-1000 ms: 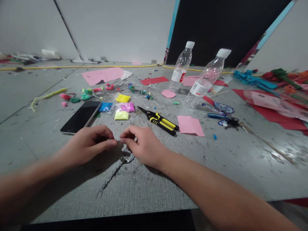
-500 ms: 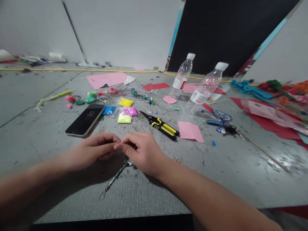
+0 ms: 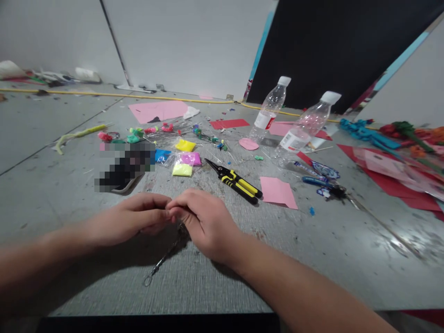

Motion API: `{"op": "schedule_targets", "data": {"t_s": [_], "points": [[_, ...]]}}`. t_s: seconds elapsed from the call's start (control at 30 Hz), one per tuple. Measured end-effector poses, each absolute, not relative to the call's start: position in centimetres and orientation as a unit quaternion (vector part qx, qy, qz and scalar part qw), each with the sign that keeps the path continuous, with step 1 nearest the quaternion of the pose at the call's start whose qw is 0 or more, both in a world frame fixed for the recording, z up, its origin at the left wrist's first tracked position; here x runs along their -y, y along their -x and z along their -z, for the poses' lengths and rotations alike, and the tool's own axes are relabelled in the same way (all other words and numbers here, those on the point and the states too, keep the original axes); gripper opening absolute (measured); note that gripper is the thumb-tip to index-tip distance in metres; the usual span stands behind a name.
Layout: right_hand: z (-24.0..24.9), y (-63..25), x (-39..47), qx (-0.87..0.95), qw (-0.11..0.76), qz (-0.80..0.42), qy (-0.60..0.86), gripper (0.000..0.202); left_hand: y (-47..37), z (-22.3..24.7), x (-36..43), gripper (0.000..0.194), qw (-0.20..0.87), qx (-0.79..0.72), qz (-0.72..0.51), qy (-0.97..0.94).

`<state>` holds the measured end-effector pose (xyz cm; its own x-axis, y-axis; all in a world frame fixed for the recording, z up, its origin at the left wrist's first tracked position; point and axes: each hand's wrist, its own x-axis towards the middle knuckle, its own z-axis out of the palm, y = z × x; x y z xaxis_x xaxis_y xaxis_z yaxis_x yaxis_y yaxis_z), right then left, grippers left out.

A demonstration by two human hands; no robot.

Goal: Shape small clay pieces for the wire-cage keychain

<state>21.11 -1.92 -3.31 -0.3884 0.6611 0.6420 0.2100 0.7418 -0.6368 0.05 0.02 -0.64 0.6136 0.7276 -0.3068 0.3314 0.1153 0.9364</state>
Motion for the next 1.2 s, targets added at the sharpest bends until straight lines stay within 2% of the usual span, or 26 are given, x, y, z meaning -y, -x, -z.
{"op": "schedule_targets", "data": {"t_s": [0.07, 0.2, 0.57, 0.73, 0.97, 1.2], "points": [[3.36, -20.99, 2.06, 0.788, 0.502, -0.239, 0.264, 0.013, -0.08, 0.60, 0.03, 0.017, 0.629, -0.412, -0.158, -0.640], [3.38, -21.01, 2.29, 0.776, 0.514, -0.249, 0.268, 0.020, -0.16, 0.34, 0.26, 0.019, 0.636, -0.416, -0.152, -0.632], [3.56, -20.88, 2.45, 0.779, 0.525, -0.243, 0.240, 0.003, -0.03, 0.37, 0.74, 0.018, 0.675, -0.403, -0.163, -0.596], [3.62, -21.11, 2.40, 0.804, 0.500, -0.225, 0.232, 0.014, -0.05, 0.19, 0.57, 0.019, 0.685, -0.383, -0.165, -0.597], [3.62, -21.32, 2.35, 0.803, 0.492, -0.260, 0.212, 0.033, -0.03, 0.13, 0.47, 0.021, 0.696, -0.374, -0.187, -0.583], [3.67, -21.28, 2.19, 0.782, 0.491, -0.314, 0.220, 0.025, -0.03, 0.02, 0.65, 0.022, 0.654, -0.414, -0.171, -0.610]]}}
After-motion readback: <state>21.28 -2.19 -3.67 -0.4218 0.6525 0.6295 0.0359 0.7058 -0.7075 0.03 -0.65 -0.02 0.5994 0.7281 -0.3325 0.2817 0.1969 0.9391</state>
